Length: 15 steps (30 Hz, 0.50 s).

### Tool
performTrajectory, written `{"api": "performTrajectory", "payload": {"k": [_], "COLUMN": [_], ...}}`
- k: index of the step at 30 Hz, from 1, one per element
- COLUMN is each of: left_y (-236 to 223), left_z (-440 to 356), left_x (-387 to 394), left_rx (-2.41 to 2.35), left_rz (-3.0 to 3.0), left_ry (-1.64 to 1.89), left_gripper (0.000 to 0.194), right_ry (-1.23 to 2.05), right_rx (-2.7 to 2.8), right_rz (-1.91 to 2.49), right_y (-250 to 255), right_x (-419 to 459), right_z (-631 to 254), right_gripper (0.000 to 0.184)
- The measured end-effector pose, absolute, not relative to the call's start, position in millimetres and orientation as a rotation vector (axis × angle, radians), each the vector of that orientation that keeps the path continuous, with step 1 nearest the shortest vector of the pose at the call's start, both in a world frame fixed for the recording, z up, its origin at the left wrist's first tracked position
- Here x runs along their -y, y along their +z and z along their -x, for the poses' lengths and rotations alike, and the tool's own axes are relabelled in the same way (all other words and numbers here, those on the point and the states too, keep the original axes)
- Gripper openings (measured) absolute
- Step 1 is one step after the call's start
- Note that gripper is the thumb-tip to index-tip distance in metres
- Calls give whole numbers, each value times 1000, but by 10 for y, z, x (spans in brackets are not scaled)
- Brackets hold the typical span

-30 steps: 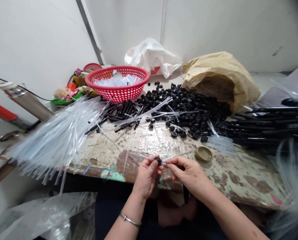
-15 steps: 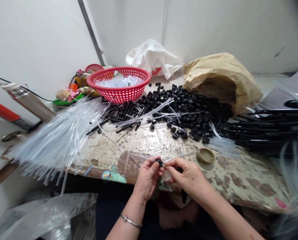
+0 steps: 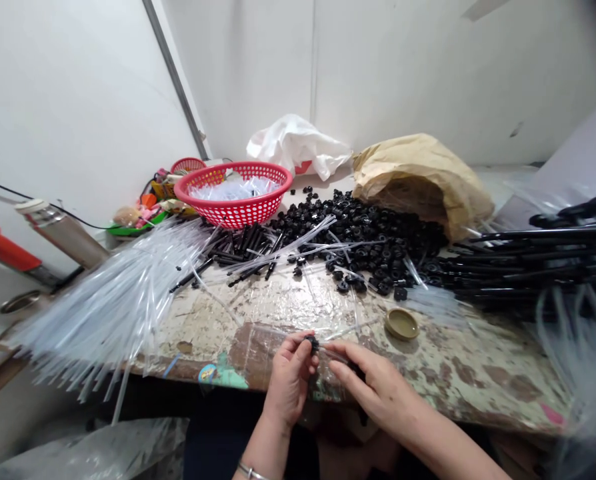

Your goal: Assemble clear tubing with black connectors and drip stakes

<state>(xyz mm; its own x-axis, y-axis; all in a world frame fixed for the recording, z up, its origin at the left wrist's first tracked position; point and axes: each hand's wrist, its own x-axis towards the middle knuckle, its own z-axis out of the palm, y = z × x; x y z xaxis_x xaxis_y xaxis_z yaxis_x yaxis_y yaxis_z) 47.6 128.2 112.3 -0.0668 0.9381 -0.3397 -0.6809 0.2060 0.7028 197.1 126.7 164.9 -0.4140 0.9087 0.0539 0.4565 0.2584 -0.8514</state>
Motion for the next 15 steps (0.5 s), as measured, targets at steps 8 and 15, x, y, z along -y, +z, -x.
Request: {"api": "performTrajectory", "payload": {"k": [8, 15], "left_y": [1125, 1150], "left_z": [-446, -418], "left_x": [-1267, -1307], "left_rx": [-940, -1060], "left_rz": [-423, -538], "left_ry": [1330, 1156], "left_gripper": [22, 33], "right_ry": [647, 927], "right_rx": [2041, 2048], "right_rz": [1374, 1512], "right_y": [1539, 1400], "right_x": [-1114, -1052], "right_z": [-2234, -2151], "right_gripper": [37, 10]}}
